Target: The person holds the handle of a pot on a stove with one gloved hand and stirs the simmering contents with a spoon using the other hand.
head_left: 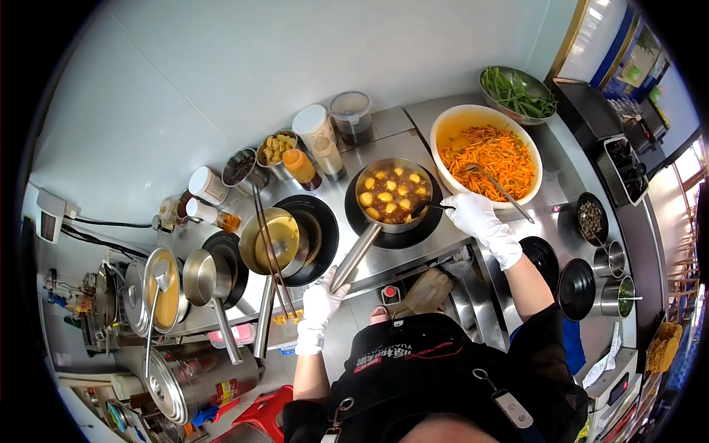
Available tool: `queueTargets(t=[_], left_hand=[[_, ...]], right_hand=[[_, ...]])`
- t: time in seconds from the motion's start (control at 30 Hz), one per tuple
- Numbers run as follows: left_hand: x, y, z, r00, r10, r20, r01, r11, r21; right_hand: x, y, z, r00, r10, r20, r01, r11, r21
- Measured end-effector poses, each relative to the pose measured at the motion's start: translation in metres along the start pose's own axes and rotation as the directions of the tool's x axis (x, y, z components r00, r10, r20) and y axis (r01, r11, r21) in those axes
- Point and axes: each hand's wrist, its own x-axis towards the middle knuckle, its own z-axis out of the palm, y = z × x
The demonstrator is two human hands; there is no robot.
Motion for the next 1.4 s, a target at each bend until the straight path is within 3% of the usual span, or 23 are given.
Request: queueTargets(t=[0.07,0.2,0.57,1.4], left_hand=[[0.000,0.001,0.000,1.000,-0.002,-0.001,0.002,1.000,-0.006],[0.000,0.000,0.000,1.000,-0.003,0.002,0.003,1.000,-0.006],[0.000,0.007,-0.005,0.997,-0.048,0.063,0.048,0.999,0.013],[-0.001,0.000,0.002,1.000,0.006,-0.026,-0.007,1.000,-0.020]], right_hand=[[0.000,0.003,0.007,0.993,-0.084,-0.081,0.079,0.995,-0.053],[0.000,0.004,0.010,0.992,-0.091,-0.092,0.088,0.995,-0.039],[-0.007,0.002,0.002,0.997,-0.030,-0.068,0.028,0.999,-0.027],[-0.012,0.002,0.002,0.999,0.002,-0.043,-0.002,1.000,-0.009]])
